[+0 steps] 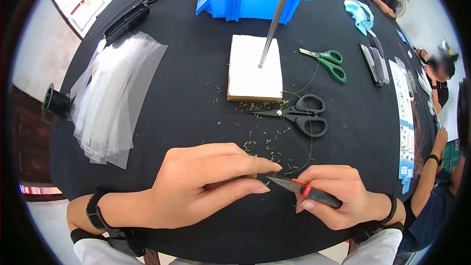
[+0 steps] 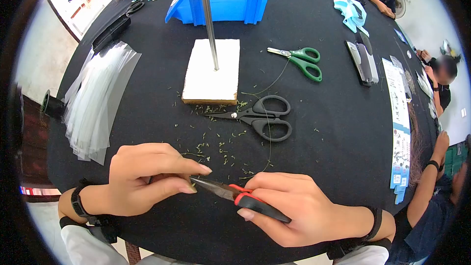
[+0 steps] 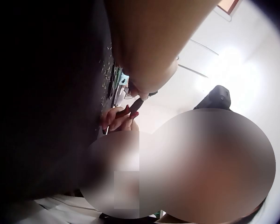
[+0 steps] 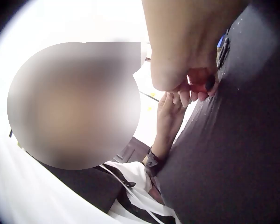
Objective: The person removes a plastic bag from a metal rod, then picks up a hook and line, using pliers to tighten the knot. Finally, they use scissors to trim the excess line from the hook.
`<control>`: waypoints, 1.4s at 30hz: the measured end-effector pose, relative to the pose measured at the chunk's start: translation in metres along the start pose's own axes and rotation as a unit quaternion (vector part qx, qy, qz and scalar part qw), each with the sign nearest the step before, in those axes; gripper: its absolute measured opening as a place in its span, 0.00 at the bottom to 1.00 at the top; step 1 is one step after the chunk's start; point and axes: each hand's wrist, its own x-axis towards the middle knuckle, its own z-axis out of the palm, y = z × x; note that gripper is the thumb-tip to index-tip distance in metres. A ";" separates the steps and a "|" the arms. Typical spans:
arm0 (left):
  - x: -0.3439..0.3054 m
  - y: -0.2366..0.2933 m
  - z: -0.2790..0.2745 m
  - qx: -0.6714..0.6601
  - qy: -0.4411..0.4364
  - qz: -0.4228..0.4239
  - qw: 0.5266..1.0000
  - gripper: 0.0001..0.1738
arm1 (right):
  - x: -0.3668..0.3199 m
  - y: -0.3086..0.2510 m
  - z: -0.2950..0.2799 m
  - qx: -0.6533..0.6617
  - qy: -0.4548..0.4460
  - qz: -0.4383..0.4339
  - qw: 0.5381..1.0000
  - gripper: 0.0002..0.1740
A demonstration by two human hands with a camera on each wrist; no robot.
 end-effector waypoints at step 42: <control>0.001 0.005 -0.006 0.018 0.020 -0.005 1.000 0.13 | 0.000 -0.014 -0.001 -0.265 0.096 -0.024 0.959 0.15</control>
